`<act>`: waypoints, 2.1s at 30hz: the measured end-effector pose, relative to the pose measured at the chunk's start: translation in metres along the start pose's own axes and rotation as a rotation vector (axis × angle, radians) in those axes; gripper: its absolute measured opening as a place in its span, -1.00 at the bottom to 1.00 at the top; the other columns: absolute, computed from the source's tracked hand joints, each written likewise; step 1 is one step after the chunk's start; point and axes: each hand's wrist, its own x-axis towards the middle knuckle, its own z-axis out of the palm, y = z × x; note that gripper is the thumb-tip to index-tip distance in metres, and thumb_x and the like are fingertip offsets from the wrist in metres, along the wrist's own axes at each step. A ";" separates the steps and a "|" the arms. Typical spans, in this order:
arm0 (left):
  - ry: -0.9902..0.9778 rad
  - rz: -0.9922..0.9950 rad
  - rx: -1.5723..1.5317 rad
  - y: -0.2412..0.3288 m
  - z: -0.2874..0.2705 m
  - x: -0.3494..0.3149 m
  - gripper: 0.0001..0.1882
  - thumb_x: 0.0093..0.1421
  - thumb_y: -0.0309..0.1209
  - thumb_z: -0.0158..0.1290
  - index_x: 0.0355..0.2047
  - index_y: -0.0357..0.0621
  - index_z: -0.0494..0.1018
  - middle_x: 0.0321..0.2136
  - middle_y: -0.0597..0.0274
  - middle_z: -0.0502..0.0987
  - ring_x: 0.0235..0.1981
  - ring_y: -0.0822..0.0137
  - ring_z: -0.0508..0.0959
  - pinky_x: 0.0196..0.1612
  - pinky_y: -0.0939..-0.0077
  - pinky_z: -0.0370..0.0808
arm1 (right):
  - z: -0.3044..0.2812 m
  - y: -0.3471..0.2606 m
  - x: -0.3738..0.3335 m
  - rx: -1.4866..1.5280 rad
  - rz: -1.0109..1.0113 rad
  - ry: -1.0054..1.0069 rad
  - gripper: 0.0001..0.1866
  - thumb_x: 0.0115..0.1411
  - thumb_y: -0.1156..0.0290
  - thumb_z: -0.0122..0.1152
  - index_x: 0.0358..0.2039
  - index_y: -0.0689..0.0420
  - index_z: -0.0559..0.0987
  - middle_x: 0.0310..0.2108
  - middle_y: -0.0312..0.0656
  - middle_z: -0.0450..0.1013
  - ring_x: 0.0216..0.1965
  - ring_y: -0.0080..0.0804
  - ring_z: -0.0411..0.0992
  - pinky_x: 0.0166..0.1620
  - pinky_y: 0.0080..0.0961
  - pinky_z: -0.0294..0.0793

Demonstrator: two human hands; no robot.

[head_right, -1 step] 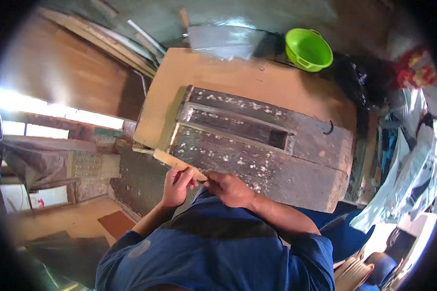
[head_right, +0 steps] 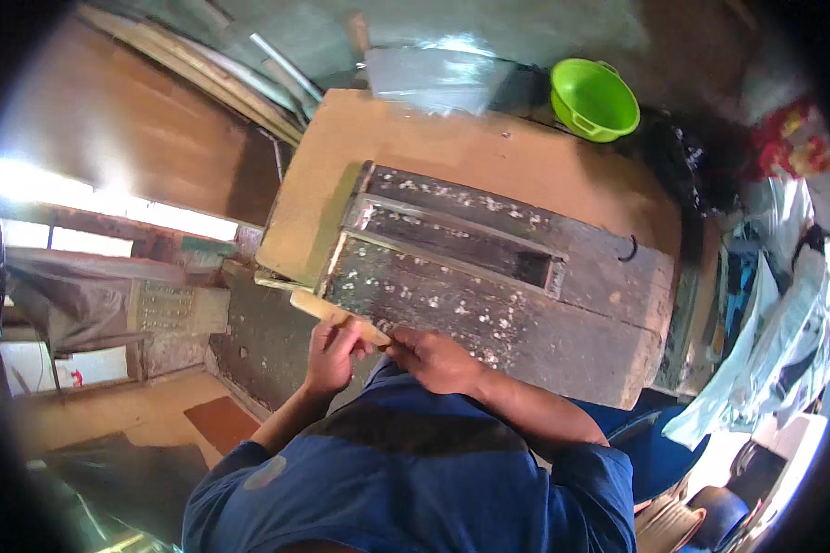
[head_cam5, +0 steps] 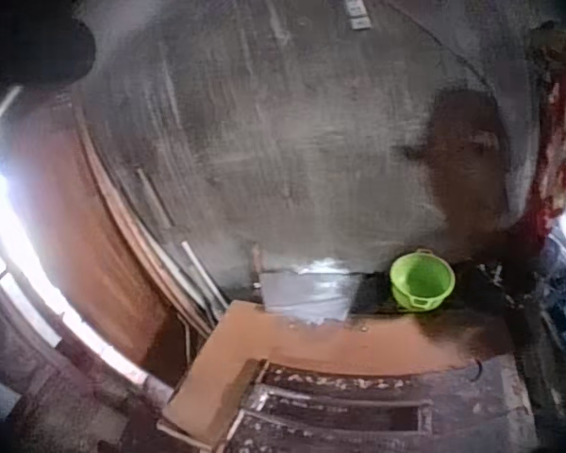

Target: The person retrieves two wooden boards from a stack and places them on a workbench. They then retrieve a metal frame and place it on the boards. The person uses a lighter to heat a small metal ring and places it on the frame. Finally, they place a clear plastic sheet over the frame and press it down.

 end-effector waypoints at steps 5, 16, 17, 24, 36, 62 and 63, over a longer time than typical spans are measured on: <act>0.583 0.122 -0.256 -0.012 -0.072 -0.015 -0.79 0.35 -0.30 -0.05 -0.29 -0.16 0.48 -0.45 0.29 0.53 -0.55 0.53 0.44 -0.49 0.64 0.32 | 0.004 -0.021 0.024 -0.217 -0.003 -0.139 -0.72 0.35 0.20 -0.09 -0.12 0.10 0.47 -0.19 0.05 0.49 -0.10 0.10 0.46 -0.07 -0.08 0.43; -0.437 0.169 1.098 0.045 -0.056 0.007 -0.72 0.17 -0.16 0.14 -0.27 -0.11 0.51 -0.33 -0.04 0.56 -0.31 -0.07 0.56 -0.24 0.13 0.48 | -0.001 -0.034 0.046 -0.568 -0.129 -0.098 -0.77 0.28 0.30 -0.04 -0.11 0.07 0.47 -0.13 -0.06 0.50 -0.08 0.00 0.48 -0.05 -0.05 0.46; -0.444 0.160 1.093 0.043 -0.058 0.012 -0.69 0.17 -0.13 0.14 -0.29 -0.11 0.50 -0.37 -0.06 0.55 -0.34 -0.09 0.55 -0.28 0.12 0.47 | -0.007 -0.037 0.043 -0.568 -0.101 -0.104 -0.76 0.28 0.29 -0.03 -0.10 0.07 0.47 -0.12 -0.06 0.50 -0.07 -0.01 0.48 -0.05 -0.06 0.46; -0.321 0.289 0.891 0.030 -0.066 0.071 -0.67 0.14 -0.17 0.19 -0.34 -0.21 0.48 -0.56 0.00 0.50 -0.54 0.11 0.53 -0.50 0.25 0.39 | -0.055 -0.013 -0.016 -0.432 0.130 0.179 -0.75 0.27 0.27 0.05 -0.12 0.09 0.52 -0.32 -0.06 0.56 -0.21 -0.07 0.55 -0.16 -0.16 0.50; -0.375 0.594 1.338 -0.023 0.049 0.127 -0.19 0.20 0.04 0.02 0.39 0.13 0.00 0.40 0.03 -0.10 0.42 -0.10 -0.18 0.32 -0.33 -0.33 | -0.045 0.050 -0.067 0.545 0.298 0.934 -0.81 0.34 0.41 0.00 -0.13 0.24 0.46 -0.37 -0.28 0.49 -0.48 -0.62 0.37 -0.46 -0.63 0.30; -0.391 0.561 1.329 -0.046 0.030 0.107 -0.12 0.16 0.03 0.08 0.41 0.18 -0.05 0.40 -0.05 -0.19 0.40 -0.21 -0.17 0.31 -0.34 -0.27 | -0.051 0.112 -0.070 0.844 0.272 1.093 -0.76 0.36 0.29 0.03 -0.08 0.16 0.44 -0.31 -0.26 0.52 -0.40 -0.53 0.44 -0.34 -0.60 0.38; -0.383 0.569 1.313 -0.048 0.028 0.107 -0.12 0.16 0.03 0.08 0.40 0.18 -0.05 0.40 -0.06 -0.18 0.40 -0.21 -0.16 0.31 -0.34 -0.27 | -0.051 0.114 -0.070 0.840 0.261 1.112 -0.76 0.36 0.30 0.03 -0.09 0.18 0.45 -0.33 -0.26 0.51 -0.42 -0.53 0.43 -0.36 -0.58 0.38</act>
